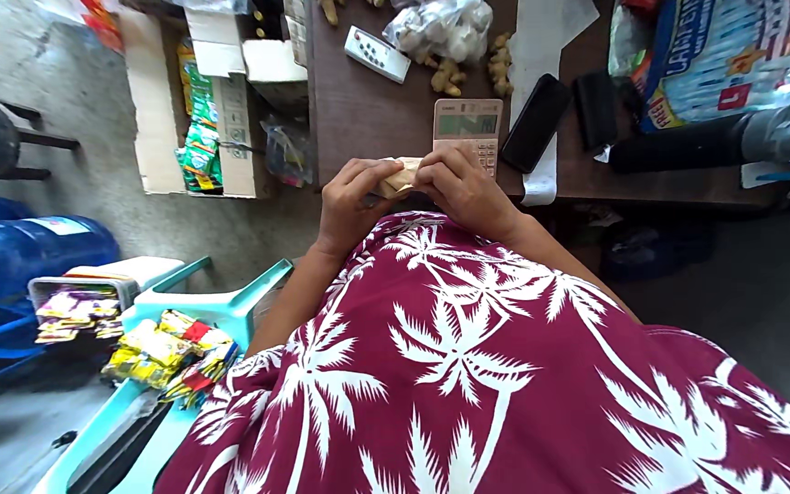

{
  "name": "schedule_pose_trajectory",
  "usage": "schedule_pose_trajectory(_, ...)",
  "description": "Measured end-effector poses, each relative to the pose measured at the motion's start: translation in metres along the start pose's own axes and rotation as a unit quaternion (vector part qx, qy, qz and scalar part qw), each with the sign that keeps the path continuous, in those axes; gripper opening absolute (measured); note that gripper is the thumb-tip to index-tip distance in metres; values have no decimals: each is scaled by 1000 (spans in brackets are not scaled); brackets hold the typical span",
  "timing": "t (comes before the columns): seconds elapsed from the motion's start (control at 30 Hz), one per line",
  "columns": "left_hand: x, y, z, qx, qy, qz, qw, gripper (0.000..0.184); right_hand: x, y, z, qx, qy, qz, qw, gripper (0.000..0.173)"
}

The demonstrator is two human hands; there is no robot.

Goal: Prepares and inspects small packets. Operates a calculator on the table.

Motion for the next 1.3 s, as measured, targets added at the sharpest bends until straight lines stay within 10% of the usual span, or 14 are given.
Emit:
schedule_pose_trajectory(0.53, 25, 16, -21, -12, 67, 87, 994, 34, -8, 26, -15, 10, 50, 54, 997, 15)
schedule_pose_trajectory(0.83, 39, 20, -30, 27, 51, 44, 997, 30, -39, 13, -25, 49, -26, -147, 988, 17)
schedule_pose_trajectory(1.3, 60, 24, -12, 68, 111, 88, 988, 33, -40, -7, -28, 128, 41, 177, 975, 24)
Point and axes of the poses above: each hand's wrist, its own y-axis away from the middle knuckle, its own z-axis out of the back of the hand, x = y × z, the point moved 5 cm from there along -y, towards the middle knuckle, and after that the axes turned 12 degrees about -z, right-handed, at the moved point
